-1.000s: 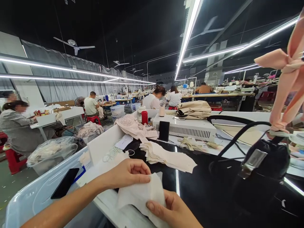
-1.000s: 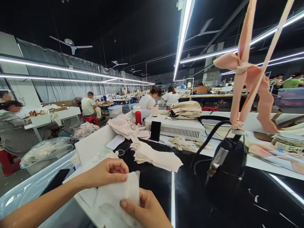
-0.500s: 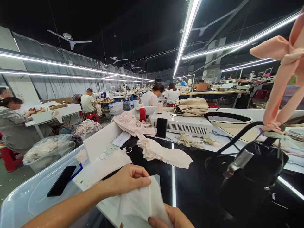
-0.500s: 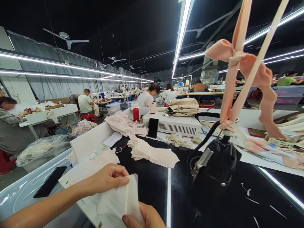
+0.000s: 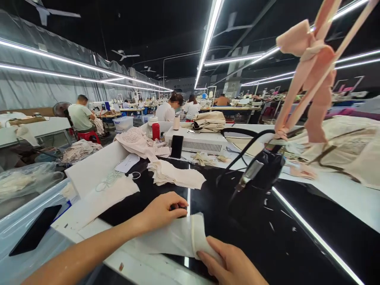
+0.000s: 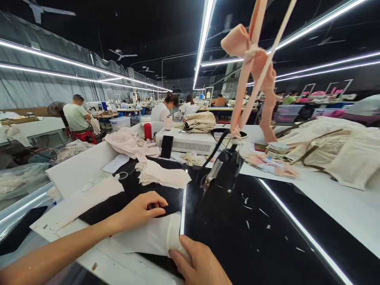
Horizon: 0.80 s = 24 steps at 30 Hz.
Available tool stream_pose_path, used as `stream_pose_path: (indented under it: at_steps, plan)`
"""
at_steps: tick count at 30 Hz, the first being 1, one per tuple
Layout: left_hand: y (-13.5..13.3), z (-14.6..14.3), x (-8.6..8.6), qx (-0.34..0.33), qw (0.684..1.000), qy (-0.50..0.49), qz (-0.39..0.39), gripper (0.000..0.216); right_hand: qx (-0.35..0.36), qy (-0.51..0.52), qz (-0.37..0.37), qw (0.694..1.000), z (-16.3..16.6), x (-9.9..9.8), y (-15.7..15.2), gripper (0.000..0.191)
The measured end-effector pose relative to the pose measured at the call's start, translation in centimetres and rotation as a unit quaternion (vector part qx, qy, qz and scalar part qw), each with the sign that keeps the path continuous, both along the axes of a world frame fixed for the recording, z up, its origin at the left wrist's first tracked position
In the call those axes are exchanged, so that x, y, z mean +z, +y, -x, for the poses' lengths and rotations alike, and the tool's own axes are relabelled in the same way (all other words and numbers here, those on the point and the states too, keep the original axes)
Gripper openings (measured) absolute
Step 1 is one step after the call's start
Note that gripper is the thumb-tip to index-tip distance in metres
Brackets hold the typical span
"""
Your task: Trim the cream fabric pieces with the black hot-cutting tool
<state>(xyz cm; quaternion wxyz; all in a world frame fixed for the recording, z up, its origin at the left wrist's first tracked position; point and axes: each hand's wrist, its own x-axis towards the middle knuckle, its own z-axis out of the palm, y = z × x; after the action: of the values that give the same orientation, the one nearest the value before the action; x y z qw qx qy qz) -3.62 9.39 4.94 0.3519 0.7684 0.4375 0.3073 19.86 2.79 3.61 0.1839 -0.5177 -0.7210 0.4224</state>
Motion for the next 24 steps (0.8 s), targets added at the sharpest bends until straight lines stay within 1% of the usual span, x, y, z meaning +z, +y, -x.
stream_pose_path:
  at_steps: [2,4,6,8,9,12,16,17,20,21,23,24]
  plan:
    - [-0.6,-0.7,0.0,-0.019,0.999,0.021,-0.038,0.016,-0.027,-0.051,-0.02,0.998,-1.2,0.1,-0.2,0.032]
    - [-1.5,-1.3,-0.3,-0.06,0.994,0.051,-0.075,0.014,-0.041,-0.069,-0.014,0.997,-2.1,0.1,-0.5,0.024]
    - [-2.6,-2.0,-0.8,-0.104,0.979,0.102,-0.14,0.015,-0.052,-0.062,-0.007,0.997,-2.5,0.1,-0.9,0.019]
    - [-3.5,-2.7,-1.4,-0.134,0.955,0.156,-0.214,0.015,-0.062,-0.053,-0.006,0.997,-2.8,0.2,-1.3,0.018]
    - [-3.8,-3.0,-1.7,-0.142,0.944,0.176,-0.241,0.014,-0.068,-0.05,-0.006,0.996,-3.0,0.2,-1.5,0.017]
    - [-4.4,-3.6,-2.1,-0.146,0.928,0.199,-0.28,0.007,-0.09,-0.024,0.0,0.996,-4.0,0.4,-2.2,0.021]
    - [-4.7,-3.7,-2.2,-0.142,0.914,0.207,-0.319,0.005,-0.108,0.006,0.029,0.994,-6.6,0.8,-2.4,0.025]
    - [-4.8,-3.7,-2.2,-0.14,0.911,0.206,-0.328,0.005,-0.126,0.007,0.021,0.992,-7.4,0.9,-2.1,0.028]
    - [-5.0,-3.7,-2.0,-0.137,0.906,0.204,-0.344,0.003,-0.192,0.02,-0.046,0.98,-9.2,1.7,-0.5,0.046]
    - [-5.0,-3.8,-1.9,-0.137,0.904,0.205,-0.349,0.002,-0.217,0.035,-0.092,0.971,-9.5,2.1,0.2,0.054]
    - [-4.9,-4.0,-1.8,-0.129,0.9,0.206,-0.361,0.004,-0.25,0.07,-0.17,0.951,-9.3,3.3,1.6,0.07]
    - [-4.8,-4.2,-1.8,-0.123,0.898,0.206,-0.37,0.005,-0.252,0.092,-0.193,0.944,-8.9,4.1,2.1,0.074]
